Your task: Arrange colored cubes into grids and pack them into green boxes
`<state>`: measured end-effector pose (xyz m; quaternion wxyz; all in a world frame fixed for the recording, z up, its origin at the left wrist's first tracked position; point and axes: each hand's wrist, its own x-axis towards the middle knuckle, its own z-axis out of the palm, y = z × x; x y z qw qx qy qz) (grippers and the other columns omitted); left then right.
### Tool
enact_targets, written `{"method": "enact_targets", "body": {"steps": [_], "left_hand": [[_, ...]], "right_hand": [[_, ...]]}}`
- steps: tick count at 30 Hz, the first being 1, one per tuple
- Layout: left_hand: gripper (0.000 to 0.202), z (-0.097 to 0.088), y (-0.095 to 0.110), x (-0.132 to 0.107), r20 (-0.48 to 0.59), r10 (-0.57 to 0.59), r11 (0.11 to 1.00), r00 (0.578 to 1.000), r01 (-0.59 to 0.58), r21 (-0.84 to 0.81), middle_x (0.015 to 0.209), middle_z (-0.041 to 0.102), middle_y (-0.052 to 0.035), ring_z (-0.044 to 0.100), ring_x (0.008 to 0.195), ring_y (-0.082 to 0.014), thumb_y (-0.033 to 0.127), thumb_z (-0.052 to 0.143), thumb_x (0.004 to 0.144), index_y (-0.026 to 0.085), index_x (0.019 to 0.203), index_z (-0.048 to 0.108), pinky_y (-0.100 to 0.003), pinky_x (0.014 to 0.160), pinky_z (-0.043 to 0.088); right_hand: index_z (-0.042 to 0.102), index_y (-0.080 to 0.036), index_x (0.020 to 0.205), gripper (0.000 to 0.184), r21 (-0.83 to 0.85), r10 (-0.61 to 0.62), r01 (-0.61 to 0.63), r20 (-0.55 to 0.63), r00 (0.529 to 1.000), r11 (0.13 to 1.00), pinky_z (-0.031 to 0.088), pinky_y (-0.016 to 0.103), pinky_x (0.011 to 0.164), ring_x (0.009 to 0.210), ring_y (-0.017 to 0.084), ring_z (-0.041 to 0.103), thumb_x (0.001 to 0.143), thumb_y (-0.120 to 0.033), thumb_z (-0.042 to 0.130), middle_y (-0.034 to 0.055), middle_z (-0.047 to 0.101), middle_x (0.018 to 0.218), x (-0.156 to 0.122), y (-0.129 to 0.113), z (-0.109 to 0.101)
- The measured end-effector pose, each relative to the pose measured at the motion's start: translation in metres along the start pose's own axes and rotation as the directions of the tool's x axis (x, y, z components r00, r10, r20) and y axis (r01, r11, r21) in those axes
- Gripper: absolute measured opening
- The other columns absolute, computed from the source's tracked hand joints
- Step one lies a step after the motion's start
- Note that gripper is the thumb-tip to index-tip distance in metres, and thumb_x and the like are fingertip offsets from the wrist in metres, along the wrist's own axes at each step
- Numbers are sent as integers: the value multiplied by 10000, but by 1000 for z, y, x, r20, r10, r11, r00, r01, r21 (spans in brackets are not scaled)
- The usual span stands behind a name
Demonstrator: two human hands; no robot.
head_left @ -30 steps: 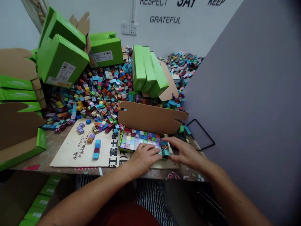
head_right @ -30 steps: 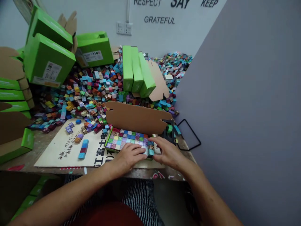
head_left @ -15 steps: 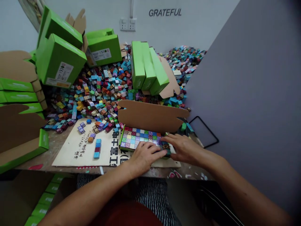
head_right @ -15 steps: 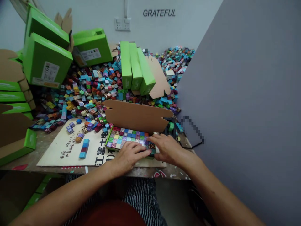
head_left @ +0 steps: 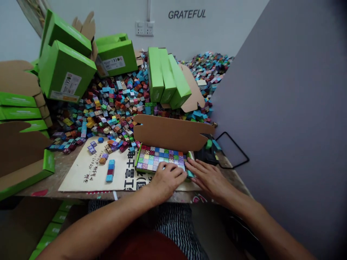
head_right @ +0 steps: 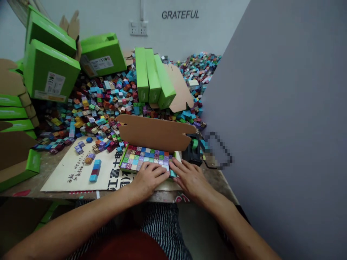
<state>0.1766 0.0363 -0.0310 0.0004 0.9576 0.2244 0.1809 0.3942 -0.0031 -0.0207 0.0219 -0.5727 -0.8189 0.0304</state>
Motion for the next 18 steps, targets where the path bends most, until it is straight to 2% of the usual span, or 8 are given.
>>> {"method": "enact_targets", "body": {"steps": [5,8,11,14,16,18], "left_hand": [[255,5,10,2,-25,-5,994,1000,8,113,1119,605,-96,521,1029,-253,220,448,960,133,1180,542,-427,861,415],[270,7,6,-1,-60,-6,999,998,9,47,1154,594,-84,519,1055,-222,243,456,966,133,1204,522,-385,903,419],[249,4,1,-2,-52,-23,1000,998,22,-7,1126,602,-72,529,1043,-206,251,484,958,147,1179,535,-357,895,433],[216,-5,-2,-4,-18,-34,999,999,34,-12,1061,615,-64,540,1022,-203,243,487,955,149,1137,555,-343,858,455],[215,-12,-5,-9,-2,-29,999,1000,29,-13,1050,620,-61,545,1016,-196,225,480,955,147,1142,553,-327,838,463],[238,-22,-13,-22,-13,-36,999,999,35,-21,1095,616,-55,541,1034,-191,212,469,955,159,1175,541,-322,842,462]], "right_hand": [[460,-304,1359,497,-177,-33,12,-115,993,984,299,661,990,1272,358,430,863,-290,482,58,497,1401,-4,-13,2],[397,-253,1404,612,-223,-16,-17,-147,989,975,323,667,970,1271,388,423,822,-380,540,112,439,1439,-6,-21,12],[331,-203,1441,648,-150,-30,5,-166,986,989,418,572,944,1202,350,507,845,-398,496,163,427,1438,-5,-19,26],[293,-204,1464,575,5,-94,99,-260,961,995,488,439,902,1162,290,552,907,-311,384,166,477,1391,-1,-11,38],[253,-284,1479,571,70,-99,132,-360,928,989,486,429,897,1150,287,554,922,-309,374,131,492,1367,3,-9,44],[192,-365,1485,607,102,-104,155,-391,914,983,483,457,873,1102,302,569,919,-330,407,111,491,1350,8,-11,47]]}}
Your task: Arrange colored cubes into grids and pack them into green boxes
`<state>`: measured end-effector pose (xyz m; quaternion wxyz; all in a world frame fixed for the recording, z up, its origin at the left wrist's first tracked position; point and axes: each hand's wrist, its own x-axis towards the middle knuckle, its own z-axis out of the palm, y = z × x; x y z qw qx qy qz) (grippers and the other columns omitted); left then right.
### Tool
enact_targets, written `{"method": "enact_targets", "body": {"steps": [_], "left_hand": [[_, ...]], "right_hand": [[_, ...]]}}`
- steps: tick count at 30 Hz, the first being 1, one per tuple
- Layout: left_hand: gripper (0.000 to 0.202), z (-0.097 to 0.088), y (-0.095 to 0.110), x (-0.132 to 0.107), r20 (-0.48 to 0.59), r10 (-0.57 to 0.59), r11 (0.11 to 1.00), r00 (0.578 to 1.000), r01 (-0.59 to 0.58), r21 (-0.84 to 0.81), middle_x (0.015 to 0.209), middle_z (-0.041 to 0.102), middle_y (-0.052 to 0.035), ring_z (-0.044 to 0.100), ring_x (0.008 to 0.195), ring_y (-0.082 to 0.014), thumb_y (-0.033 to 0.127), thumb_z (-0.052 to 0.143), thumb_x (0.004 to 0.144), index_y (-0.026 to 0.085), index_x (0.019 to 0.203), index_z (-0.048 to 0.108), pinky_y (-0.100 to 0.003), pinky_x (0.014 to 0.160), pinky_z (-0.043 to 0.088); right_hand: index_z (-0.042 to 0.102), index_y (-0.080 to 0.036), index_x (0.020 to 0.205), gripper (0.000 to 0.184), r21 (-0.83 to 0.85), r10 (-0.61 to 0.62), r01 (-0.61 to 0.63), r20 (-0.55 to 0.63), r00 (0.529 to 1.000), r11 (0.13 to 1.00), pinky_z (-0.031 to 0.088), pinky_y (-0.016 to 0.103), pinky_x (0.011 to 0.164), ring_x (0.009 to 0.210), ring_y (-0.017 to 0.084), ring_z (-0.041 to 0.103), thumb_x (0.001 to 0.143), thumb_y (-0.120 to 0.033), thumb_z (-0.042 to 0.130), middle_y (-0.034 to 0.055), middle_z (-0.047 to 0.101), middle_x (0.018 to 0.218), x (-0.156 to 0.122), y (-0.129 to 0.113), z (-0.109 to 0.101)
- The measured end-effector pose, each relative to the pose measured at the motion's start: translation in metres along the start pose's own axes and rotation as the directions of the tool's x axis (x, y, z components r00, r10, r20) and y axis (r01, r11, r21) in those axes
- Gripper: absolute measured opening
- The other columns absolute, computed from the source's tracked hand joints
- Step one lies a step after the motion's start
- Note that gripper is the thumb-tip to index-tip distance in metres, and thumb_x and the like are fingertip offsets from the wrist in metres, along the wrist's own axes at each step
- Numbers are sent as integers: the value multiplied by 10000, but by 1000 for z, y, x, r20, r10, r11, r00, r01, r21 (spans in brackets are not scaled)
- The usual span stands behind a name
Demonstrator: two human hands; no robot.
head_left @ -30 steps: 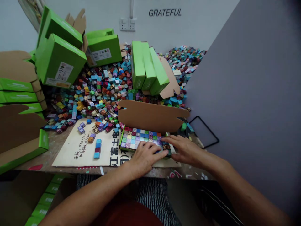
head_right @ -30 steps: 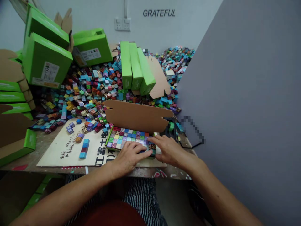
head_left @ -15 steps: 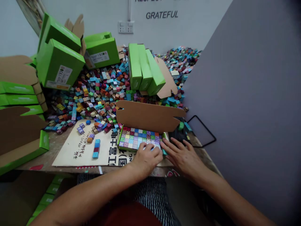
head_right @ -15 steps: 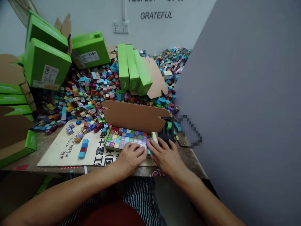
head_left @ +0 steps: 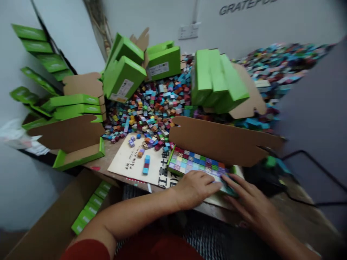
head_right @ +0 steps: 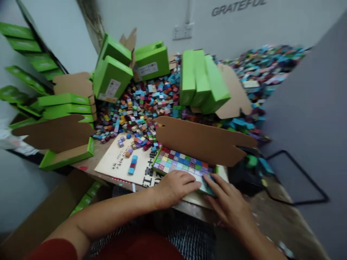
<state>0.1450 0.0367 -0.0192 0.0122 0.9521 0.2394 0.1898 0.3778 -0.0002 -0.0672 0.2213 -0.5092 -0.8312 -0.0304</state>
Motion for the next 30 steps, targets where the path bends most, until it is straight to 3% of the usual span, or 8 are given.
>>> {"method": "enact_targets", "body": {"steps": [5,9,11,13,16,21,26,30], "left_hand": [[226,-37,-34,-63,-111,-273,962,955,273,-19,1123,610,-55,530,1062,-199,231,472,941,204,1145,565,-360,877,447],[301,-51,-63,-112,-194,-687,713,700,701,5,1051,581,-84,541,993,-249,351,601,860,183,1104,547,-422,862,466],[450,-46,-73,-123,-175,-794,588,582,809,21,1035,570,-90,548,975,-273,458,679,777,169,1086,523,-441,838,476],[458,-37,-79,-127,-159,-835,531,527,847,23,1016,576,-91,560,942,-275,441,715,738,166,1043,513,-439,823,481],[281,-28,-81,-131,-174,-822,556,542,830,-46,966,598,-74,577,897,-248,229,658,771,175,1004,510,-411,819,484],[215,-38,-77,-144,-219,-768,640,602,705,-306,955,614,-46,586,914,-215,154,580,799,200,1000,521,-363,821,485],[175,-57,-72,-146,-216,-677,722,704,576,-383,971,620,-42,588,908,-203,201,555,853,211,1026,533,-341,811,482],[197,-54,-81,-141,-232,-548,834,803,504,-225,949,630,-48,582,885,-228,261,519,900,215,1091,536,-378,784,480]], "right_hand": [[133,-462,1471,640,57,10,-13,47,999,998,489,493,747,1016,332,590,897,-400,410,90,558,1269,11,-9,-6],[331,-554,1368,539,-77,7,-15,-111,994,997,403,514,542,802,374,588,832,-563,394,113,647,1119,47,-24,-31],[510,-508,1247,400,1,4,-4,-119,993,1000,431,531,664,901,355,586,860,-506,410,101,643,1134,79,-44,-38],[626,-402,1116,304,155,-57,61,-34,998,986,457,491,773,951,305,595,886,-447,432,85,668,1071,115,-73,-32],[637,-274,1118,308,323,-200,148,131,971,935,478,421,812,1009,256,595,898,-300,423,87,648,1129,160,-119,1],[600,-221,1176,370,235,-335,283,223,915,930,441,451,785,1007,287,577,833,-126,495,93,609,1252,186,-163,49],[635,-229,1001,180,220,-331,280,245,911,934,421,381,753,859,238,565,888,-225,494,34,694,926,177,-172,22],[602,-212,1009,179,176,-162,126,207,965,976,426,317,821,922,202,544,889,-211,469,33,649,968,153,-144,-15]]}}
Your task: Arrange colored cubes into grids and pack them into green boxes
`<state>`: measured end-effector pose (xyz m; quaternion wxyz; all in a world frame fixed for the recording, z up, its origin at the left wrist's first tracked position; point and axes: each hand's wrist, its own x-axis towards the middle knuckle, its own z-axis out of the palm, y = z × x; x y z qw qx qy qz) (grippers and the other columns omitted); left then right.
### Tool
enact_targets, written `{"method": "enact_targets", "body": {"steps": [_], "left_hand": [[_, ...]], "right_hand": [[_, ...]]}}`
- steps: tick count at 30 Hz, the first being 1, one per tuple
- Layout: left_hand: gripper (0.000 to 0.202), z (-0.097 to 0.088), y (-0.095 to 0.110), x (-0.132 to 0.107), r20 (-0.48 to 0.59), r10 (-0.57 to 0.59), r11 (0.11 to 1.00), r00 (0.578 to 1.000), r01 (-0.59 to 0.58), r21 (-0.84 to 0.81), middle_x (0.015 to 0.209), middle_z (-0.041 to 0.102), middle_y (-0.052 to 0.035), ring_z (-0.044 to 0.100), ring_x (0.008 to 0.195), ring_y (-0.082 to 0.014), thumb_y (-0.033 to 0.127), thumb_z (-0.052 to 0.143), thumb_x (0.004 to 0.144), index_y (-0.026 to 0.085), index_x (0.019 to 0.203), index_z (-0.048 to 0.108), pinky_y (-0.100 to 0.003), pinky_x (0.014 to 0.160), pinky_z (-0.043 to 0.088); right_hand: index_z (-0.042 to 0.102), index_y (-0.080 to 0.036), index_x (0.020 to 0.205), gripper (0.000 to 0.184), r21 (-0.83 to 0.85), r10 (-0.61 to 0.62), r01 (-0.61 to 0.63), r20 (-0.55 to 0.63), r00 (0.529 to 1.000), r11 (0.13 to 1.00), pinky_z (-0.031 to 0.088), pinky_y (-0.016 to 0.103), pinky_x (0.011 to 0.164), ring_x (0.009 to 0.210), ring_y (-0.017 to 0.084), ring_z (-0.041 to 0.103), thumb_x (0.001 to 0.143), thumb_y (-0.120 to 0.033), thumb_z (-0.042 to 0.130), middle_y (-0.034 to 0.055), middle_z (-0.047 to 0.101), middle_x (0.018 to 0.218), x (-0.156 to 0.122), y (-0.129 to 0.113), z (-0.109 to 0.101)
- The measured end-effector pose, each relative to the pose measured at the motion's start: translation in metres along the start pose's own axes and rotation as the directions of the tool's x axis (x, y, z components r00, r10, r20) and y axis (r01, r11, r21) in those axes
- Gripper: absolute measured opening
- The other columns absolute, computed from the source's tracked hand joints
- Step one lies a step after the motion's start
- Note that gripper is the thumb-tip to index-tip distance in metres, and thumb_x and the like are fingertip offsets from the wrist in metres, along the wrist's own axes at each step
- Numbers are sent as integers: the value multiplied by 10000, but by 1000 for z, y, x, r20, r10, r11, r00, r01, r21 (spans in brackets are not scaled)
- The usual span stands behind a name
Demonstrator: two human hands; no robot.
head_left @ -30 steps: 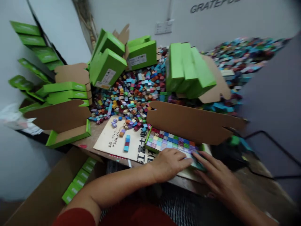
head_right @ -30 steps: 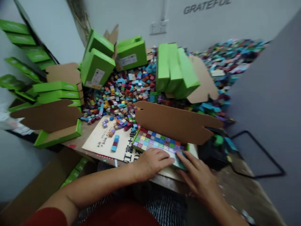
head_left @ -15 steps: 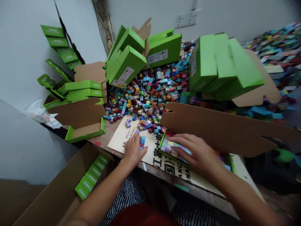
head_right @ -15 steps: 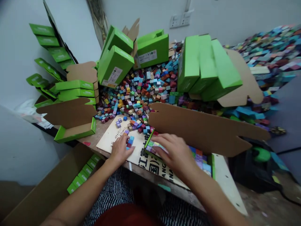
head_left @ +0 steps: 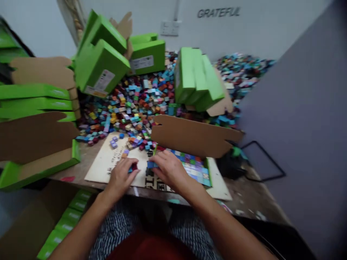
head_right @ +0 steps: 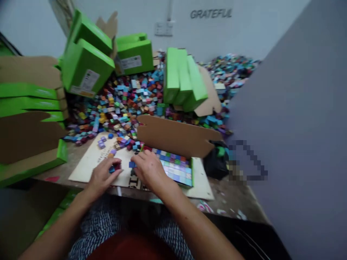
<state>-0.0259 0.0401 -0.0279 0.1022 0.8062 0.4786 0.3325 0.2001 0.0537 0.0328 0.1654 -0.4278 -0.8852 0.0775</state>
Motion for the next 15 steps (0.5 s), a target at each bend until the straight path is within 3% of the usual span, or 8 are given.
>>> {"method": "enact_targets", "body": {"steps": [2,4,6,8,11,15], "left_hand": [[281,7,2,7,-9,62,992,998,-60,108,1045,628,-68,561,965,-261,290,514,911,222,1183,517,-432,827,464],[348,16,15,16,-1,123,983,992,-122,137,1148,603,-84,535,1032,-272,291,523,913,220,1251,487,-455,864,445],[339,29,40,26,41,207,975,978,-209,74,1170,597,-82,530,1045,-256,265,531,913,209,1245,495,-437,874,438],[269,46,70,38,106,312,950,944,-312,-18,1133,615,-63,539,1027,-238,242,536,910,208,1176,537,-415,864,435],[208,77,106,56,173,442,897,880,-430,-102,1112,621,-44,545,1013,-230,240,571,889,207,1095,570,-401,860,429],[202,105,124,64,233,474,880,849,-469,-80,1112,612,-43,536,1005,-240,249,602,866,207,1062,580,-393,840,430]], "right_hand": [[586,-204,998,167,39,165,-161,-129,978,986,434,307,817,925,199,548,867,-218,482,50,630,970,-28,26,-14],[572,-191,971,165,73,348,-341,-237,907,937,448,322,750,859,215,568,832,-249,505,69,621,921,-58,59,-23],[561,-191,1001,229,108,520,-511,-268,811,853,450,318,665,756,209,581,802,-298,524,60,621,880,-82,88,-24],[558,-196,1051,284,104,571,-566,-264,777,818,455,325,682,778,214,595,795,-309,510,64,623,920,-95,108,-18],[573,-191,1025,263,12,560,-579,-275,782,815,458,344,742,866,239,600,801,-293,481,87,613,955,-98,116,-4],[554,-173,1022,266,-25,582,-608,-265,769,793,468,346,732,891,256,603,789,-295,519,112,608,967,-98,117,-1]]}}
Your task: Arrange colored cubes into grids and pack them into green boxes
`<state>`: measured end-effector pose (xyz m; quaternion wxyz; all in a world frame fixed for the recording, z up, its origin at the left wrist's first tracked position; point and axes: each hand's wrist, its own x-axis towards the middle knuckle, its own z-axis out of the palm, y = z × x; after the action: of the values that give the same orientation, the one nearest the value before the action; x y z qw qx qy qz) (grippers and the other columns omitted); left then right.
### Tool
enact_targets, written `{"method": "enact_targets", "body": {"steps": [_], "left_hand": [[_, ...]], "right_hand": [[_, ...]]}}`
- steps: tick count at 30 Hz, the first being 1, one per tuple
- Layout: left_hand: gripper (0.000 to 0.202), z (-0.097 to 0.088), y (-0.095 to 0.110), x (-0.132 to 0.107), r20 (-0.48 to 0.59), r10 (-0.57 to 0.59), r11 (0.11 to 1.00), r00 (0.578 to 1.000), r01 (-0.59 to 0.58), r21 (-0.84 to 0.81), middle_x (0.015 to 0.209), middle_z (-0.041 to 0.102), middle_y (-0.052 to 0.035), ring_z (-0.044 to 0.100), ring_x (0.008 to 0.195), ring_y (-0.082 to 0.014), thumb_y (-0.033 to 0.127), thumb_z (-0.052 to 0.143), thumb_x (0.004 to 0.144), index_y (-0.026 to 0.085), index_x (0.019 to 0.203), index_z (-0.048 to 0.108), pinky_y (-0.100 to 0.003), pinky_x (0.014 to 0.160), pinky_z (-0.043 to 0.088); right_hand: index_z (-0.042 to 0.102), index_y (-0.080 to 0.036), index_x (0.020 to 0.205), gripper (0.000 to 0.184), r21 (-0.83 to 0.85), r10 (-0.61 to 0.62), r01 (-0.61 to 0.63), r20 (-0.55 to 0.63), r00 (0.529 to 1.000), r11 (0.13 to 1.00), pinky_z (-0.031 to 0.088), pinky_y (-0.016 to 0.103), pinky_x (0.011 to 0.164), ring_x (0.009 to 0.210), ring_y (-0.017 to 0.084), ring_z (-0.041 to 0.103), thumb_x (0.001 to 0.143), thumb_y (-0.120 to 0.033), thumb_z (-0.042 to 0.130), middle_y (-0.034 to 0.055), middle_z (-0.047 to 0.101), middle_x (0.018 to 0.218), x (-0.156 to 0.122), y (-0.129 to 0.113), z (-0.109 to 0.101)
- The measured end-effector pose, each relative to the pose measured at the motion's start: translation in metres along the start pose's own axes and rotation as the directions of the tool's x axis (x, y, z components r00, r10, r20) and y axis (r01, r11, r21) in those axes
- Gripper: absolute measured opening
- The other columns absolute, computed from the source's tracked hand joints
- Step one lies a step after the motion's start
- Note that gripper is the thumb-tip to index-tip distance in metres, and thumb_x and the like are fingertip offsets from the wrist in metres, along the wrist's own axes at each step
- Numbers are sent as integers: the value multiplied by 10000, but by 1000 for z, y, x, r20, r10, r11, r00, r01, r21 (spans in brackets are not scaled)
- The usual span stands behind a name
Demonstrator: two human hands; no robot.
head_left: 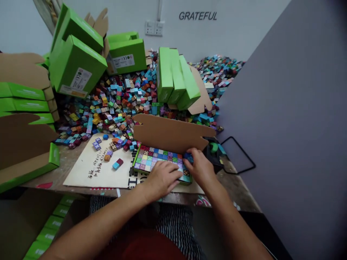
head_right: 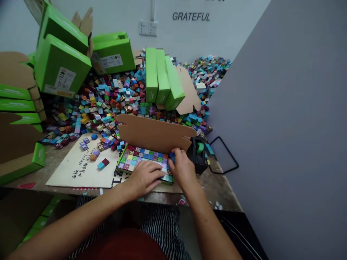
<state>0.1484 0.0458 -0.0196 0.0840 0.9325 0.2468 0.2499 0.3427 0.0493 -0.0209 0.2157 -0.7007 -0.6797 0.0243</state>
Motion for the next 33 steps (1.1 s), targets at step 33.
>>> {"method": "enact_targets", "body": {"steps": [33], "left_hand": [[277,-9,-9,-23,-78,49,998,996,-51,-21,1223,578,-73,481,1152,-249,205,504,910,167,1184,529,-438,968,416]], "right_hand": [[571,-270,1272,412,-345,-186,203,83,979,916,445,453,800,1208,327,472,942,-405,365,100,520,1372,-47,7,-1]]}}
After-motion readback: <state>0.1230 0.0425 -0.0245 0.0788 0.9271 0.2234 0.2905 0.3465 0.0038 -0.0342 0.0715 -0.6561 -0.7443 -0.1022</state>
